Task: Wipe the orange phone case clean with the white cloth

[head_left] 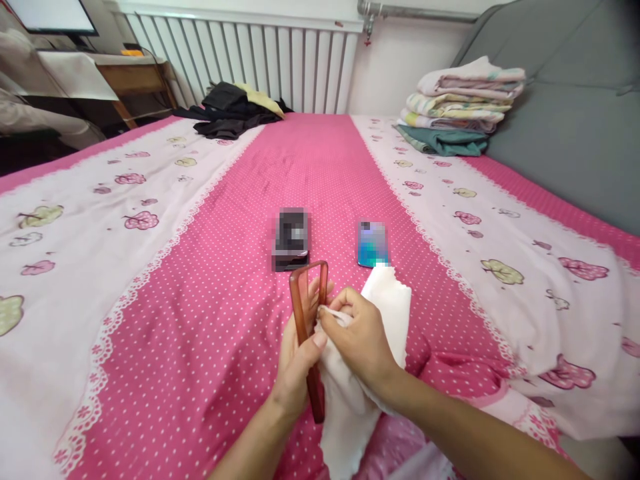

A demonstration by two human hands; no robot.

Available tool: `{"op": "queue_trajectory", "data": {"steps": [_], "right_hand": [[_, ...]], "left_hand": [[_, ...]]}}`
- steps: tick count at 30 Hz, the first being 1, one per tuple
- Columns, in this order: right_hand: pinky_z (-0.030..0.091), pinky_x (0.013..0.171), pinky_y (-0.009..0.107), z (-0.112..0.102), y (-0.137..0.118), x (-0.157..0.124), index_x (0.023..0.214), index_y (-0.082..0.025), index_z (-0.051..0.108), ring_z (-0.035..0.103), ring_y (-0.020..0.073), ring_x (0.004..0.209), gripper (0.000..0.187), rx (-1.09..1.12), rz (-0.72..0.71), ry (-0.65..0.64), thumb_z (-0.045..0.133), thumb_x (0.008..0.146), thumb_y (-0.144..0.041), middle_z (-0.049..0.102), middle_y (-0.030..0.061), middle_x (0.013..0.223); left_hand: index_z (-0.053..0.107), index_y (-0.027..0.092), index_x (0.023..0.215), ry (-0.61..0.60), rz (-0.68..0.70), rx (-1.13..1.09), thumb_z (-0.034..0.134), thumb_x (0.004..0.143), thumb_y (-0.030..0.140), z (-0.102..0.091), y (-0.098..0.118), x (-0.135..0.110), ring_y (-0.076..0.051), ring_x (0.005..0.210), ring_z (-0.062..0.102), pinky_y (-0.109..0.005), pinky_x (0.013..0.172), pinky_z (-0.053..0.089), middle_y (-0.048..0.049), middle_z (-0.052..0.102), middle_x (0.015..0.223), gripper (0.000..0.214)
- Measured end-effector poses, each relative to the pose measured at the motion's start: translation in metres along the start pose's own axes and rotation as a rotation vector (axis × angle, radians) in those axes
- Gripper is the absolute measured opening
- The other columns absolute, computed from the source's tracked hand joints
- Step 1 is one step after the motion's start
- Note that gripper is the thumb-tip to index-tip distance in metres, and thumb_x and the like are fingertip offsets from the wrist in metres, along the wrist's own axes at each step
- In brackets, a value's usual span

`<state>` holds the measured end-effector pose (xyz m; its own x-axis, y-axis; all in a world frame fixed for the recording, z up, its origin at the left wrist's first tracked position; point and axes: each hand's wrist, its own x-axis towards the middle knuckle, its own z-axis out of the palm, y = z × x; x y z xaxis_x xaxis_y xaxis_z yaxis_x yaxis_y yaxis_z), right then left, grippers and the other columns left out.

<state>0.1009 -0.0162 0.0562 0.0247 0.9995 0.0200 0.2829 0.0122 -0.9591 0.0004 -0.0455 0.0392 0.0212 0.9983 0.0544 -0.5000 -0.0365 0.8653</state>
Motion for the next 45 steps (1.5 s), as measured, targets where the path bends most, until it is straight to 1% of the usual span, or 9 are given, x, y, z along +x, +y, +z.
{"op": "queue_trajectory", "data": {"steps": [7, 12, 16, 20, 25, 30, 38, 42, 45], "right_hand": [[0.043, 0.055, 0.024, -0.005, -0.003, 0.002, 0.067, -0.021, 0.049, 0.054, 0.013, 0.058, 0.014, 0.003, -0.102, 0.076, 0.06, 0.074, -0.027, 0.056, -0.0036, 0.062], [0.04, 0.052, 0.023, -0.014, -0.005, 0.012, 0.064, -0.021, 0.047, 0.05, 0.0112, 0.054, 0.019, -0.026, -0.162, 0.188, 0.062, 0.074, -0.027, 0.051, -0.0053, 0.059], [0.04, 0.055, 0.023, -0.021, -0.007, 0.019, 0.064, -0.02, 0.048, 0.051, 0.0113, 0.056, 0.02, -0.037, -0.197, 0.24, 0.063, 0.075, -0.029, 0.053, -0.0047, 0.06], [0.041, 0.057, 0.025, -0.02, -0.005, 0.019, 0.065, -0.02, 0.048, 0.052, 0.0122, 0.059, 0.02, -0.02, -0.176, 0.209, 0.061, 0.076, -0.03, 0.053, -0.004, 0.062], [0.038, 0.053, 0.025, -0.014, -0.006, 0.015, 0.061, -0.021, 0.045, 0.048, 0.0126, 0.055, 0.02, -0.009, -0.062, 0.151, 0.059, 0.072, -0.03, 0.048, -0.0051, 0.057], [0.038, 0.05, 0.024, -0.007, -0.007, 0.009, 0.058, -0.021, 0.044, 0.048, 0.0128, 0.053, 0.016, -0.004, 0.03, 0.076, 0.057, 0.066, -0.025, 0.049, -0.0049, 0.054], [0.035, 0.046, 0.022, 0.005, 0.012, 0.0, 0.06, -0.021, 0.047, 0.049, 0.0124, 0.053, 0.011, 0.066, 0.09, -0.017, 0.057, 0.065, -0.024, 0.053, -0.0041, 0.055], [0.032, 0.044, 0.021, 0.005, 0.011, -0.001, 0.06, -0.021, 0.046, 0.047, 0.0118, 0.051, 0.013, 0.019, 0.125, -0.067, 0.058, 0.064, -0.024, 0.05, -0.0054, 0.053], [0.032, 0.045, 0.022, 0.005, 0.007, -0.002, 0.058, -0.021, 0.044, 0.048, 0.0124, 0.051, 0.016, -0.057, 0.158, -0.127, 0.059, 0.064, -0.025, 0.049, -0.0057, 0.051]], "left_hand": [[0.047, 0.024, 0.134, -0.038, 0.014, 0.02, 0.062, 0.076, 0.038, 0.002, 0.003, -0.003, -0.032, 0.133, 0.037, -0.044, 0.11, 0.029, -0.007, 0.046, 0.142, 0.061], [0.052, 0.026, 0.13, -0.109, -0.061, 0.0, 0.066, 0.073, 0.04, 0.01, 0.004, -0.003, -0.033, 0.128, 0.043, -0.044, 0.105, 0.037, -0.0069, 0.058, 0.13, 0.061], [0.052, 0.026, 0.13, -0.117, -0.049, 0.002, 0.066, 0.073, 0.039, 0.013, 0.005, -0.002, -0.032, 0.128, 0.044, -0.042, 0.106, 0.036, -0.0057, 0.054, 0.135, 0.06], [0.053, 0.025, 0.13, -0.103, -0.02, -0.004, 0.066, 0.073, 0.039, 0.011, 0.004, -0.001, -0.032, 0.131, 0.04, -0.042, 0.109, 0.032, -0.0056, 0.051, 0.138, 0.06], [0.052, 0.025, 0.13, -0.046, -0.064, -0.014, 0.066, 0.073, 0.038, 0.005, -0.001, -0.001, -0.032, 0.128, 0.043, -0.042, 0.107, 0.035, -0.0069, 0.054, 0.135, 0.061], [0.051, 0.025, 0.131, -0.016, -0.026, -0.001, 0.065, 0.074, 0.038, 0.002, -0.002, -0.001, -0.031, 0.133, 0.038, -0.041, 0.111, 0.028, -0.006, 0.048, 0.141, 0.06], [0.052, 0.022, 0.129, 0.038, -0.037, 0.006, 0.062, 0.075, 0.037, -0.001, 0.0, 0.0, -0.031, 0.133, 0.036, -0.041, 0.11, 0.029, -0.0067, 0.045, 0.143, 0.057], [0.054, 0.023, 0.127, 0.074, -0.027, 0.015, 0.06, 0.076, 0.037, -0.002, -0.003, 0.0, -0.029, 0.134, 0.035, -0.04, 0.112, 0.026, -0.0056, 0.046, 0.142, 0.053], [0.057, 0.024, 0.124, 0.097, -0.028, -0.025, 0.059, 0.075, 0.036, -0.001, 0.001, 0.002, -0.03, 0.133, 0.036, -0.041, 0.11, 0.028, -0.0046, 0.049, 0.14, 0.05]]}}
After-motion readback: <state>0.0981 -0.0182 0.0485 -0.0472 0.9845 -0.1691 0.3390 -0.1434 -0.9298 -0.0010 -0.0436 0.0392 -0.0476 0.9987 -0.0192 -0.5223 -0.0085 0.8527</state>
